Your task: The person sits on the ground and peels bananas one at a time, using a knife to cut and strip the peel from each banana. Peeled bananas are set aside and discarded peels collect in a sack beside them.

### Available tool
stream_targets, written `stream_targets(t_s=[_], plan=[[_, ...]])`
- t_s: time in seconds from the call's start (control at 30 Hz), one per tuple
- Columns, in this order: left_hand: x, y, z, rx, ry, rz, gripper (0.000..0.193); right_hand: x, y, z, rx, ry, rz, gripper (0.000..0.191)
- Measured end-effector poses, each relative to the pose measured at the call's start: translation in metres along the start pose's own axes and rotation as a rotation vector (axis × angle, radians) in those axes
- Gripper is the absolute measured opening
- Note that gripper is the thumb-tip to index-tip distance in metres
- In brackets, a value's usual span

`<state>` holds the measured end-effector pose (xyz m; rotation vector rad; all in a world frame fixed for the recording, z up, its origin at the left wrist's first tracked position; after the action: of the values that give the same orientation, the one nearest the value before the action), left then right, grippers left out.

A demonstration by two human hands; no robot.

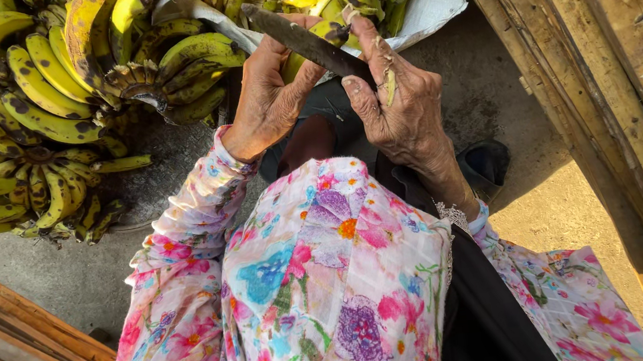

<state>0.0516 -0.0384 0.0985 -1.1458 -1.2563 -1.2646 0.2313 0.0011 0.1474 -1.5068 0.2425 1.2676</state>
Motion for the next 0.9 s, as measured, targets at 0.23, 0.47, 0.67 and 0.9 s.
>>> stream_targets(t_s=[0.23, 0.47, 0.67, 0.9], plan=[[0.017, 0.002, -0.001, 0.001, -0.022, 0.345, 0.037, 0.007, 0.006, -0.005, -0.037, 0.114, 0.087, 0.048], [0.027, 0.001, 0.01, -0.127, 0.099, 0.32, 0.062, 0.017, 0.01, -0.003, -0.168, 0.335, 0.614, 0.046], [0.01, 0.0, 0.017, -0.161, 0.125, 0.387, 0.063, 0.008, 0.006, -0.004, -0.054, 0.291, 0.303, 0.037], [0.0, -0.002, 0.017, -0.189, -0.042, -0.076, 0.05, 0.035, 0.022, -0.011, -0.138, 0.495, 1.099, 0.038]])
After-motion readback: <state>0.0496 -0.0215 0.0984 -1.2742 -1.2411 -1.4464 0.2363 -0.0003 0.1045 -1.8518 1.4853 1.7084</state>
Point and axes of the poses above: each hand's wrist, its own z-axis towards the middle knuckle, its own y-axis out of the palm, x = y × z, the point moved 5 cm from there along z, towards the middle knuckle, and after that the axes turned 2 degrees about y, right-handed, at the moved point
